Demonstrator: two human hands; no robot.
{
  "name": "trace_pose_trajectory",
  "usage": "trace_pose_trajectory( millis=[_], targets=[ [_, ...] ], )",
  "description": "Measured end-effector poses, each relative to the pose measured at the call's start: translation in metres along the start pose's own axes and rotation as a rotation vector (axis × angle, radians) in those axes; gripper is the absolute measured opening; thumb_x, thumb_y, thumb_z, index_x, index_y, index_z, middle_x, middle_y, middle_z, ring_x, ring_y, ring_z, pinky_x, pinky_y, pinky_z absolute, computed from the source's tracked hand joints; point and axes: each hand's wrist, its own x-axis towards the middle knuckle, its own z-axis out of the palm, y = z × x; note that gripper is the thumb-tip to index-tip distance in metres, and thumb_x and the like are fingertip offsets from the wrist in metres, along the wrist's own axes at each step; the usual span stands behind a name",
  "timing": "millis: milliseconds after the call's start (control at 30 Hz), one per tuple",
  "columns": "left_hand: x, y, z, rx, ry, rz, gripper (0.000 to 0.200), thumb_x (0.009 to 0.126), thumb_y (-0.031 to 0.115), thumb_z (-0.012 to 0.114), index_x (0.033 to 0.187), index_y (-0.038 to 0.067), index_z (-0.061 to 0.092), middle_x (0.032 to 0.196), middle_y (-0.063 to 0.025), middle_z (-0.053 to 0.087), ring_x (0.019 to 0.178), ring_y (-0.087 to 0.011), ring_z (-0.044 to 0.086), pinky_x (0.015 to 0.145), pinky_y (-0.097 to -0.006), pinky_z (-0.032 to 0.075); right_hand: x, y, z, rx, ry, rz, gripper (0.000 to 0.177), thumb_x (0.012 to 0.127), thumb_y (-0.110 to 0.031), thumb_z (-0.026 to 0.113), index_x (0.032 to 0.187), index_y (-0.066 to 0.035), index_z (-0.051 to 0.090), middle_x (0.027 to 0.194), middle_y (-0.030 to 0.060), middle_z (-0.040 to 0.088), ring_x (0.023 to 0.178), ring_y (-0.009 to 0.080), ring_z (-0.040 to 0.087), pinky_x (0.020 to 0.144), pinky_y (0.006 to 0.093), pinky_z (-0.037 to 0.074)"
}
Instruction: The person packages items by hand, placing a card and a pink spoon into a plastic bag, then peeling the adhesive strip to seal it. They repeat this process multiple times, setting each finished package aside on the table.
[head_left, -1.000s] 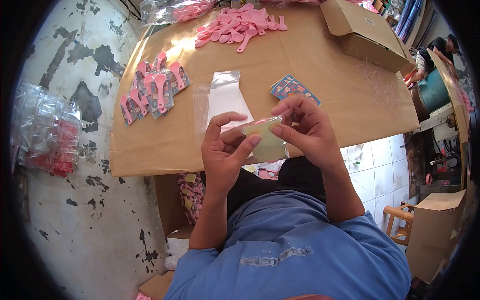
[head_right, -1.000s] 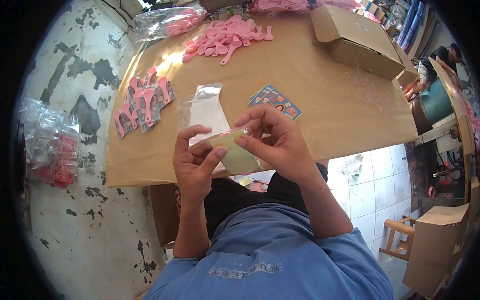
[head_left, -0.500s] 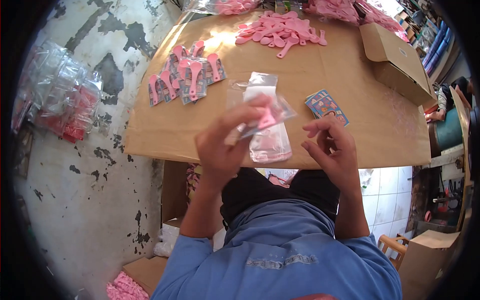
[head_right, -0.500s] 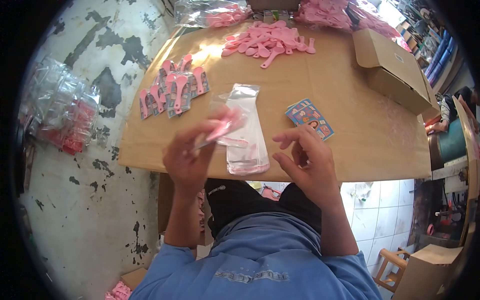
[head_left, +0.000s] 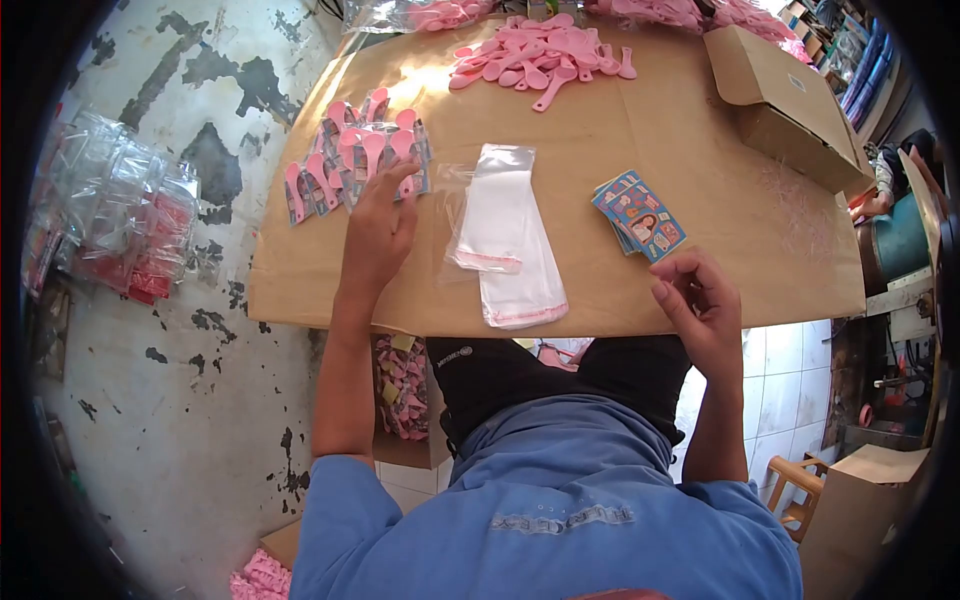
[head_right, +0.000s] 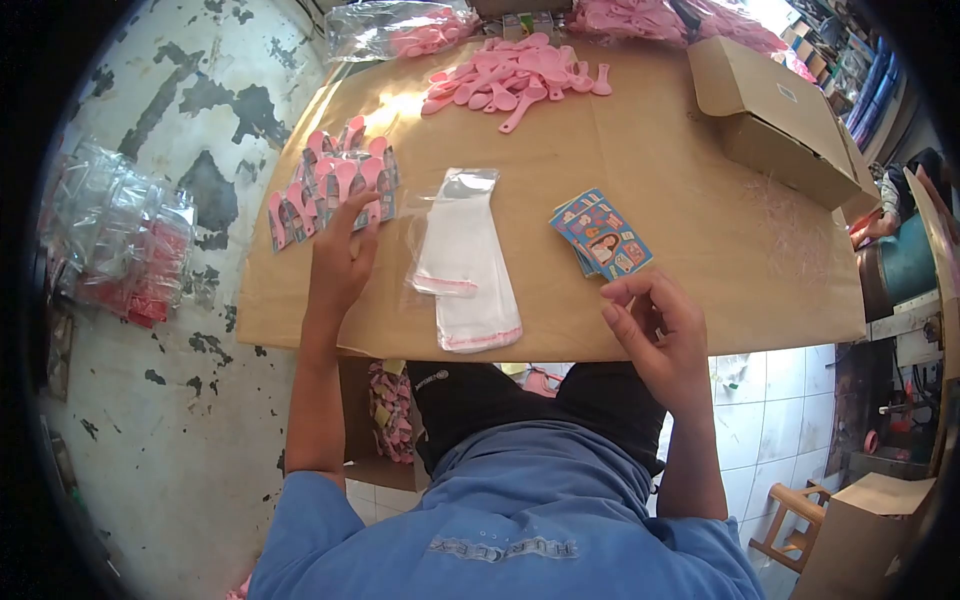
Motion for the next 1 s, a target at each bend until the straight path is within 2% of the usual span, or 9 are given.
trace_pose_trajectory(
  millis=[67, 167, 300, 500, 667, 767, 867, 967, 1000],
  targets=[
    [0.006, 0.002, 0.007, 0.035, -0.057, 0.027, 0.043, 0.097, 0.003, 0.059, 0.14, 0.006, 0.057, 0.137, -0.0203, 0.065, 0.13, -0.0376, 0.062, 0.102, -0.0439, 0.051, 0.006, 0.005, -0.001, -0.041, 0.055, -0.019, 0.01, 0.094, -0.007, 0.074, 0.102, -0.003, 0.071, 0.086, -0.0024, 0.059, 0.063, 0.0023, 0.041, 0.056, 0.0216, 0.031],
    [0.014, -0.005, 0.008, 0.006, -0.17, -0.166, 0.038, 0.097, 0.004, 0.06, 0.135, 0.004, 0.059, 0.133, -0.0244, 0.064, 0.122, -0.0419, 0.063, 0.103, -0.0462, 0.05, 0.021, 0.007, -0.004, -0.147, 0.19, -0.031, 0.013, 0.095, -0.012, 0.074, 0.103, -0.003, 0.071, 0.085, -0.0023, 0.059, 0.063, 0.0032, 0.041, 0.056, 0.0225, 0.032],
    [0.017, -0.027, 0.005, 0.027, -0.166, -0.1, 0.038, 0.099, 0.002, 0.057, 0.136, 0.003, 0.059, 0.132, -0.0237, 0.065, 0.122, -0.0415, 0.063, 0.102, -0.0461, 0.05, 0.037, 0.021, -0.011, -0.328, 0.35, 0.022, 0.023, 0.095, -0.022, 0.076, 0.107, -0.003, 0.07, 0.087, 0.0007, 0.059, 0.068, 0.008, 0.047, 0.058, 0.0266, 0.038],
    [0.015, -0.063, -0.018, -0.002, -0.279, 0.013, 0.038, 0.099, 0.002, 0.057, 0.137, 0.003, 0.059, 0.132, -0.0208, 0.067, 0.125, -0.0377, 0.063, 0.105, -0.0431, 0.05, 0.045, 0.023, 0.0, -0.453, 0.263, 0.11, 0.037, 0.089, -0.033, 0.081, 0.111, -0.005, 0.069, 0.096, 0.007, 0.061, 0.09, 0.0224, 0.059, 0.079, 0.0377, 0.049],
    [0.019, -0.078, -0.03, -0.162, -0.295, -0.054, 0.034, 0.099, 0.004, 0.061, 0.133, 0.003, 0.061, 0.132, -0.02, 0.068, 0.125, -0.0345, 0.065, 0.104, -0.0381, 0.052, 0.051, 0.018, 0.009, -0.504, 0.206, 0.136, 0.035, 0.088, -0.032, 0.082, 0.104, -0.005, 0.067, 0.095, 0.0075, 0.062, 0.095, 0.0245, 0.059, 0.084, 0.0406, 0.049],
    [0.018, -0.045, -0.016, -0.172, -0.122, 0.022, 0.021, 0.1, 0.008, 0.062, 0.119, 0.0, 0.067, 0.121, -0.0185, 0.071, 0.116, -0.0311, 0.07, 0.096, -0.0372, 0.054, 0.053, 0.016, 0.013, -0.488, 0.254, 0.138, 0.033, 0.087, -0.031, 0.082, 0.1, -0.005, 0.065, 0.095, 0.0074, 0.062, 0.095, 0.0246, 0.059, 0.084, 0.0408, 0.049],
    [0.015, -0.01, 0.003, -0.025, -0.123, 0.053, 0.019, 0.099, 0.017, 0.069, 0.099, -0.002, 0.07, 0.098, -0.0152, 0.072, 0.093, -0.0248, 0.071, 0.081, -0.0366, 0.055, 0.054, 0.02, 0.014, -0.466, 0.289, 0.142, 0.033, 0.088, -0.03, 0.082, 0.096, -0.004, 0.063, 0.095, 0.0077, 0.062, 0.093, 0.025, 0.059, 0.083, 0.0408, 0.048],
    [0.024, 0.031, 0.016, -0.123, -0.265, -0.229, 0.022, 0.094, 0.021, 0.076, 0.09, 0.0, 0.07, 0.077, -0.0063, 0.065, 0.072, -0.0134, 0.06, 0.068, -0.0307, 0.05, 0.056, 0.025, 0.011, -0.475, 0.283, 0.139, 0.033, 0.088, -0.029, 0.082, 0.094, -0.003, 0.061, 0.094, 0.0084, 0.061, 0.09, 0.0258, 0.059, 0.081, 0.0409, 0.047],
    [0.027, 0.035, 0.021, -0.119, -0.276, -0.254, 0.028, 0.09, 0.025, 0.081, 0.089, 0.0, 0.069, 0.072, -0.005, 0.063, 0.067, -0.0117, 0.058, 0.065, -0.0291, 0.048, 0.056, 0.026, 0.01, -0.481, 0.277, 0.14, 0.033, 0.088, -0.029, 0.081, 0.093, -0.003, 0.061, 0.093, 0.0087, 0.06, 0.089, 0.0261, 0.059, 0.08, 0.041, 0.047]
  ],
)
